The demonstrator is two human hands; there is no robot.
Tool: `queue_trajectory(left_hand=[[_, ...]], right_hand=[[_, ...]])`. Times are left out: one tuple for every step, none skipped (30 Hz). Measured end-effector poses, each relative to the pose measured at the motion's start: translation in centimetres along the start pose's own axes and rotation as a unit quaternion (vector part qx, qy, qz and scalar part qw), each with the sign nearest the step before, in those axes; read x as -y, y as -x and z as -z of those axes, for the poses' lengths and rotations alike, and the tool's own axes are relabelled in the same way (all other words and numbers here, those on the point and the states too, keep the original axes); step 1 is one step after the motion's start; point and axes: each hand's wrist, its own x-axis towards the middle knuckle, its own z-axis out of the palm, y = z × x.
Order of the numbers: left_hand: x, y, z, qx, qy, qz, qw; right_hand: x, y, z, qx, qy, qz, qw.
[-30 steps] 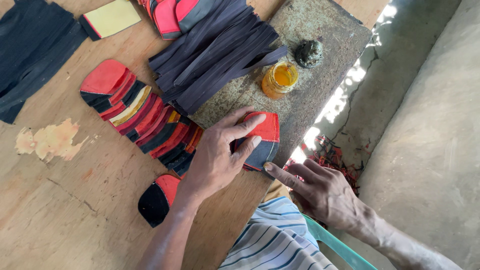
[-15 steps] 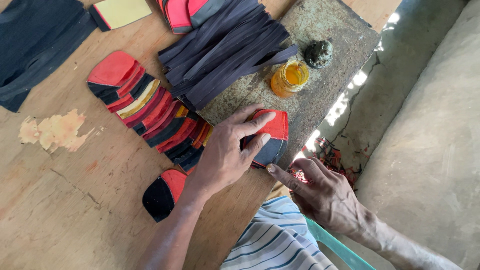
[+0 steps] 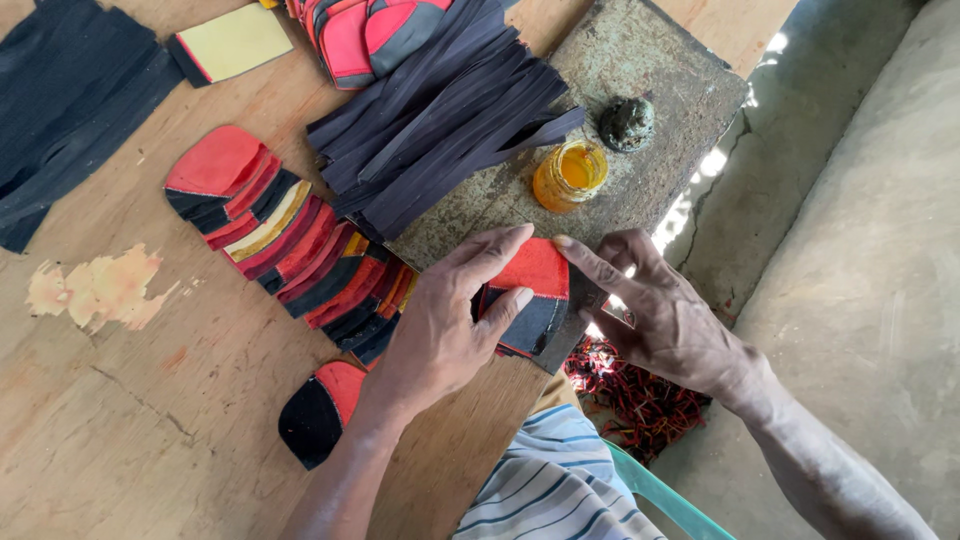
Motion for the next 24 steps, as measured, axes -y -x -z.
queue_trajectory(left_hand=[[0.0,0.0,0.0,0.002,-0.003,0.001,1.0],[0.0,-0.1,0.0,0.004,-0.006,0.002,1.0],[0.0,-0.1,0.0,0.006,-0.009,0.004,1.0],[0.0,0.0,0.0,0.005,-0.011,0.004,1.0],[0.0,-0.1,0.0,0.005,-0.014,0.003,1.0],[0.1,-0.2,-0.1,0.004,-0.017,0.001,1.0],[0.1,-0.2,-0.1,0.005,-0.015,0.002,1.0],[0.2,-0.1,-0.2,0.006,-0.013,0.002,1.0],[0.2,-0.1,-0.1,0.006,-0.012,0.003,1.0],[0.2,0.0,-0.1,0.001,-0.02,0.002,1.0],[0.2,-0.1,-0.1,0.0,-0.026,0.0,1.0],[0.1,-0.1,-0.3,-0.002,-0.032,-0.002,0.999],[0.0,-0.1,-0.4,-0.006,-0.046,0.001,0.999],[-0.2,0.0,-0.5,-0.01,-0.059,0.003,0.998],[-0.3,-0.2,-0.4,-0.018,-0.075,0.004,0.997],[-0.5,-0.4,-0.4,-0.017,-0.079,0.0,0.997],[-0.6,-0.3,-0.3,-0.019,-0.083,0.0,0.996],[-0.8,-0.3,-0.3,-0.021,-0.087,0.001,0.996],[-1.0,-0.3,-0.3,-0.025,-0.094,0.0,0.995],[-1.1,-0.4,-0.4,-0.029,-0.1,0.0,0.995],[-1.4,-0.5,-0.6,-0.03,-0.105,-0.003,0.994],[-1.6,-0.6,-0.7,-0.03,-0.111,-0.002,0.993],[-1.8,-0.6,-0.8,-0.027,-0.115,-0.001,0.993],[-1.9,-0.6,-1.0,-0.025,-0.119,0.0,0.993]], right_hand=[[-0.1,-0.1,0.0,0.003,0.004,-0.004,1.0],[-0.3,-0.1,0.0,0.003,0.009,-0.002,1.0],[-0.5,0.1,0.0,0.003,0.014,-0.001,1.0],[-0.8,0.3,0.0,0.003,0.018,0.001,1.0],[-1.0,0.6,-0.2,-0.005,0.031,0.014,0.999],[-1.1,1.1,-0.5,-0.013,0.045,0.027,0.999],[-1.2,1.5,-0.6,-0.02,0.057,0.043,0.997],[-0.9,2.3,-0.5,-0.021,0.054,0.053,0.997],[-0.4,2.9,-0.4,-0.022,0.05,0.065,0.996],[-0.2,3.1,-0.3,-0.023,0.046,0.077,0.996],[-0.2,3.0,-0.2,-0.036,0.052,0.064,0.996],[-0.4,2.7,0.0,-0.049,0.059,0.05,0.996],[-0.5,2.7,0.0,-0.062,0.064,0.033,0.995],[-0.5,2.7,-0.2,-0.049,0.096,0.035,0.994],[-0.7,2.4,-0.4,-0.037,0.13,0.041,0.99],[-0.9,2.2,-0.6,-0.024,0.163,0.047,0.985],[-0.7,2.6,-1.0,-0.013,0.175,0.057,0.983],[-0.2,3.4,-1.3,-0.003,0.188,0.067,0.98],[0.1,3.9,-1.6,0.006,0.201,0.074,0.977],[0.0,4.1,-1.6,-0.011,0.198,0.082,0.977],[0.1,4.6,-1.4,-0.028,0.196,0.087,0.976],[0.3,5.0,-1.1,-0.045,0.194,0.091,0.976],[0.2,5.1,-0.9,-0.038,0.194,0.059,0.978],[0.0,4.9,-0.9,-0.031,0.194,0.027,0.98]])
